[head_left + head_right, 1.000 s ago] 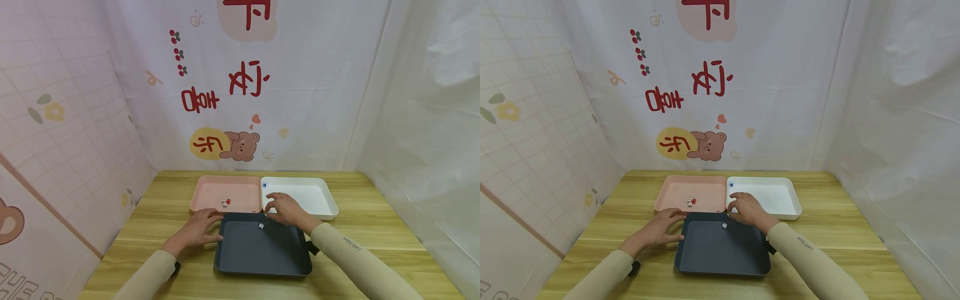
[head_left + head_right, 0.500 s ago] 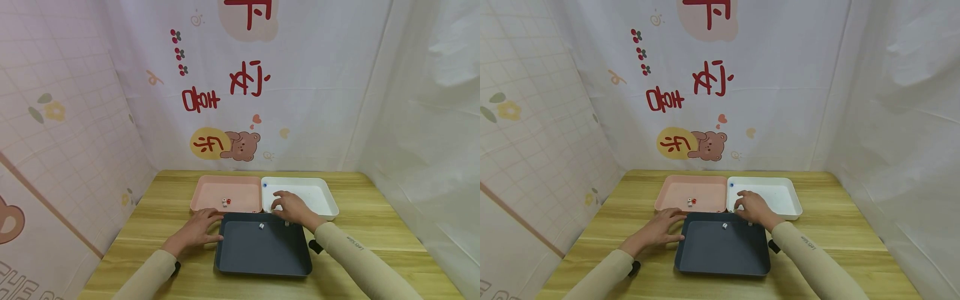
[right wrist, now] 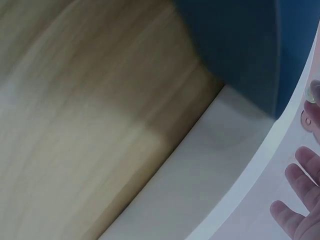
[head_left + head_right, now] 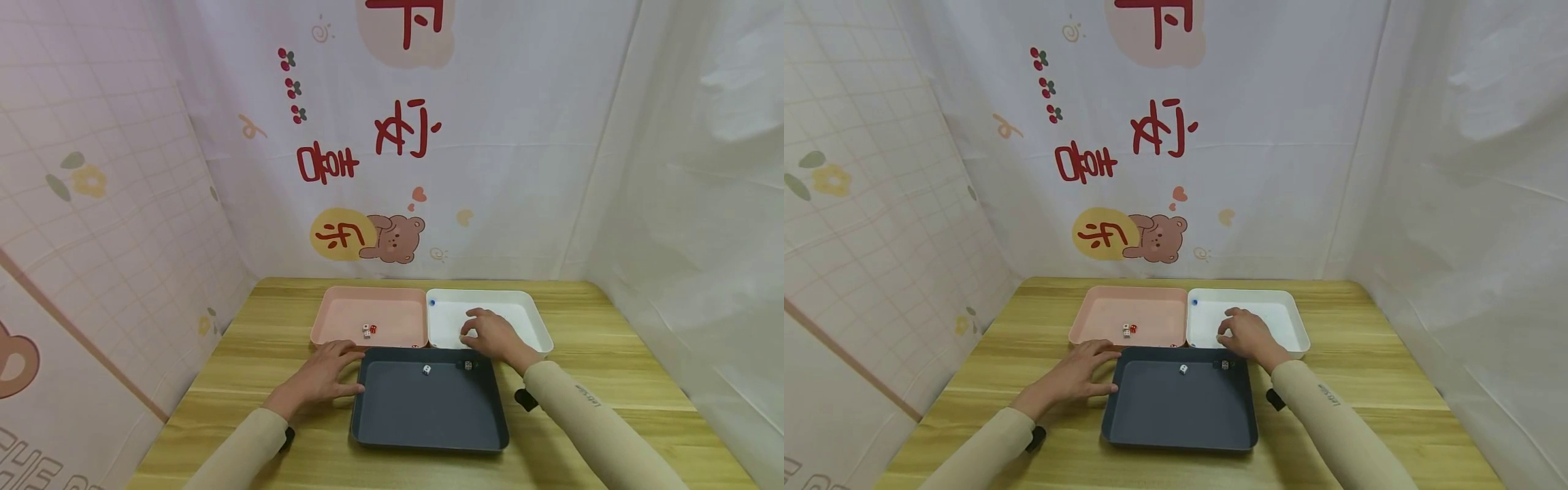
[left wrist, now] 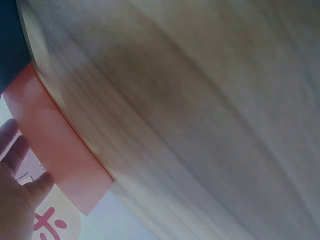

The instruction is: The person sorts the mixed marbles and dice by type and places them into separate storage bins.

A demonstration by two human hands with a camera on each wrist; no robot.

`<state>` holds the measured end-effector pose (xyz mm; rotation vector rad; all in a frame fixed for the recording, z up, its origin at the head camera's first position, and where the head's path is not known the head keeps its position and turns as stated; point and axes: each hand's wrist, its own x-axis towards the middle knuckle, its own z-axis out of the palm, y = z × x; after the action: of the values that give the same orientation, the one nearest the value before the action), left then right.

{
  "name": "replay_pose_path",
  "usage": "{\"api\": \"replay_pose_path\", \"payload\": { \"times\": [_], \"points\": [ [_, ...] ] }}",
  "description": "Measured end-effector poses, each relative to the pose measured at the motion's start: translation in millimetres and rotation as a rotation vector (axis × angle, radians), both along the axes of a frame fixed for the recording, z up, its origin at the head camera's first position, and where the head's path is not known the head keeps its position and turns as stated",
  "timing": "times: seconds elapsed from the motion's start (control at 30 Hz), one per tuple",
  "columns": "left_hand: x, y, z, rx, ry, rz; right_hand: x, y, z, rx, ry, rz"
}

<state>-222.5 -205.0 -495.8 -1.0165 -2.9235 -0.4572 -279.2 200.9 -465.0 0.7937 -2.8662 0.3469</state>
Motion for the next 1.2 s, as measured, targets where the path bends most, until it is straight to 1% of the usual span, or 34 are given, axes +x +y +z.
{"api": "replay_pose_path", "payload": {
  "times": [0.23,0.57,0.8,1.03,1.2],
  "points": [
    [-0.2,0.1,-0.5,0.001,0.004,-0.006,-1.6,13.7,-2.8,0.010,-0.017,-0.056],
    [-0.6,-0.3,-1.2,0.000,-0.008,0.003,-2.9,26.4,-7.4,0.026,-0.044,-0.135],
    [-0.5,-0.4,-1.6,0.003,-0.007,0.001,-3.6,33.6,-11.7,0.056,-0.050,-0.161],
    [-0.7,-0.1,-1.3,-0.001,-0.002,0.003,-2.9,35.9,-12.5,0.045,-0.071,-0.174],
    [-0.2,-0.1,-0.2,0.001,0.000,0.001,-1.5,35.8,-12.0,0.054,-0.067,-0.176]
  ]
}}
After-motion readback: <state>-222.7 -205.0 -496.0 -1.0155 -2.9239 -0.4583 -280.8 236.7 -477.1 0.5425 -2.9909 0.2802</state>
